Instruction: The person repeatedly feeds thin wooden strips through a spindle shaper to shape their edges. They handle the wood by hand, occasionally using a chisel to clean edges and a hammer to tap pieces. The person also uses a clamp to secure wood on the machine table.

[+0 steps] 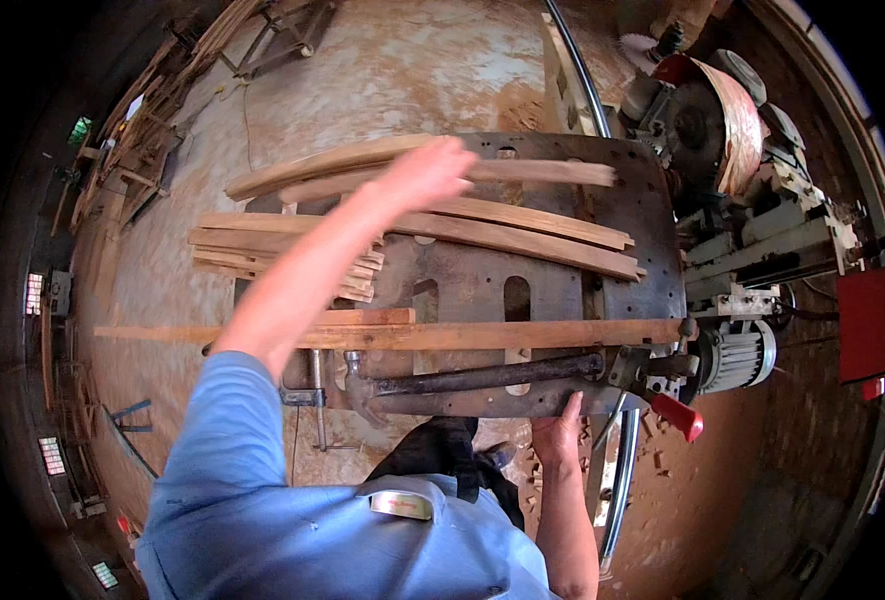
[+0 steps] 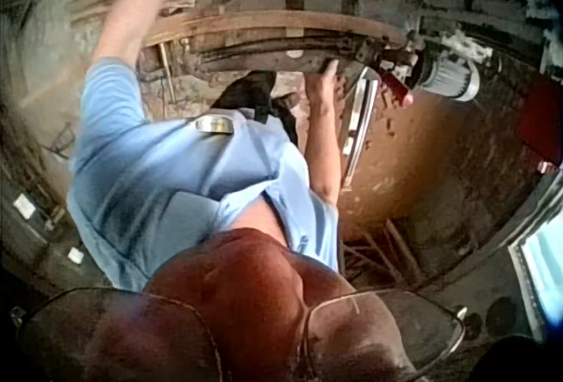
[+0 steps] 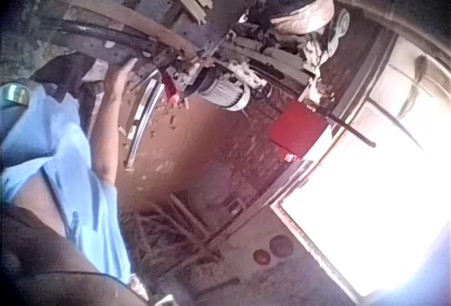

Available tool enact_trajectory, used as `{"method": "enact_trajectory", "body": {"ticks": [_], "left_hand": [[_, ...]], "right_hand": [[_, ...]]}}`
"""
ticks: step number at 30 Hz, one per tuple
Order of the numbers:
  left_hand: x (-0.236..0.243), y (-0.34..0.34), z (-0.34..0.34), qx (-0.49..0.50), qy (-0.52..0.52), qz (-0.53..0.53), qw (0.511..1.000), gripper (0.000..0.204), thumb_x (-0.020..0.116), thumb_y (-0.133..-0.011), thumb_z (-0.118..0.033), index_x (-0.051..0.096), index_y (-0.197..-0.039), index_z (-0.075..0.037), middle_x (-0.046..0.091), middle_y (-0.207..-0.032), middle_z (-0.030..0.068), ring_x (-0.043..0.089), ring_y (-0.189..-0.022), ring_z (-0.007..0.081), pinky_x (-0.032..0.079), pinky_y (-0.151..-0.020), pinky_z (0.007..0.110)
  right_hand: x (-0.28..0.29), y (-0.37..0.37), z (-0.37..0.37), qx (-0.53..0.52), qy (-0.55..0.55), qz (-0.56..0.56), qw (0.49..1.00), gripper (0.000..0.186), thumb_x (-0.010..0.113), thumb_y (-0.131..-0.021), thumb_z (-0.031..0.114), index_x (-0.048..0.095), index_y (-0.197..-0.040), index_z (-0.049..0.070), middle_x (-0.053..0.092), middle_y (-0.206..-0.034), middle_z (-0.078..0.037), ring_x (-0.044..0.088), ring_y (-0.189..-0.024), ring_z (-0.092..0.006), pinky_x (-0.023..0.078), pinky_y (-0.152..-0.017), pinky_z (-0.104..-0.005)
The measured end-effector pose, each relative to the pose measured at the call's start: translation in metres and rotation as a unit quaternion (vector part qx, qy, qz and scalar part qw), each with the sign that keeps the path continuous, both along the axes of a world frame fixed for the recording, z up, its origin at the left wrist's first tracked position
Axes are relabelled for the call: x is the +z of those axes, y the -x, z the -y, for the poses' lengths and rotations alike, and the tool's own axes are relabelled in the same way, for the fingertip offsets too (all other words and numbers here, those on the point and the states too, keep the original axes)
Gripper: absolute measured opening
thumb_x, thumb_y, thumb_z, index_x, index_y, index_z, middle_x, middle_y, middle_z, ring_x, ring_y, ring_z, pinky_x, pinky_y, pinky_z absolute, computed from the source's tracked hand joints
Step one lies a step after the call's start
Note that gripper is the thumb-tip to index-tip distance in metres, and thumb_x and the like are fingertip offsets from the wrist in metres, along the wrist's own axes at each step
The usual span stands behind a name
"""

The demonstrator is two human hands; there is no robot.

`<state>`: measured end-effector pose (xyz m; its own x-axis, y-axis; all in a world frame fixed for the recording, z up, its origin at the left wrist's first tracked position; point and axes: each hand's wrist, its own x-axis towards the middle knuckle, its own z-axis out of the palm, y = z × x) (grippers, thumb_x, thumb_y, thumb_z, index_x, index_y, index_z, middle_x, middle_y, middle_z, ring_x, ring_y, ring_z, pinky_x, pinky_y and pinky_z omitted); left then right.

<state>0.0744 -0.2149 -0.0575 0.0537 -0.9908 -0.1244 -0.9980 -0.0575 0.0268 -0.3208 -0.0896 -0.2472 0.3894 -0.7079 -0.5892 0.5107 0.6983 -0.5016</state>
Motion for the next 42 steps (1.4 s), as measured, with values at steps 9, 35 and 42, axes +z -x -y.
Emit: {"method": "enact_trajectory", "body": {"ticks": [9,35,42], "left_hand": [[-0.052,-0.091,-0.054,0.124,0.092,0.113,0.981,0.033,0.060,-0.086,-0.013,0.058,-0.118,-0.002,0.059,-0.115,0.0122,0.056,-0.111,0.0308,0.048,-0.093,0.042],[-0.056,0.011,0.045,-0.123,-0.113,-0.101,0.981,0.029,0.054,-0.087,-0.026,0.063,-0.096,0.000,0.062,-0.099,0.0242,0.059,-0.098,0.0389,0.047,-0.086,0.044],[-0.067,0.021,0.033,-0.118,-0.027,-0.119,0.986,0.036,0.048,-0.093,-0.025,0.055,-0.122,-0.004,0.062,-0.112,0.0205,0.057,-0.108,0.0376,0.046,-0.092,0.044]], "right_hand": [[0.005,0.001,-0.001,-0.005,-0.013,-0.021,1.000,0.060,0.038,-0.101,0.048,0.033,-0.144,0.006,0.041,-0.146,-0.011,0.040,-0.133,-0.0277,0.029,-0.114,-0.0456],[-0.004,0.000,-0.004,-0.032,-0.013,0.008,0.999,0.064,0.046,-0.098,0.050,0.034,-0.143,0.006,0.043,-0.145,-0.010,0.041,-0.133,-0.0291,0.031,-0.112,-0.0493],[-0.011,-0.002,-0.006,-0.044,-0.013,0.002,0.999,0.063,0.043,-0.100,0.049,0.031,-0.143,0.006,0.040,-0.146,-0.012,0.040,-0.133,-0.0312,0.031,-0.112,-0.0505]]}}
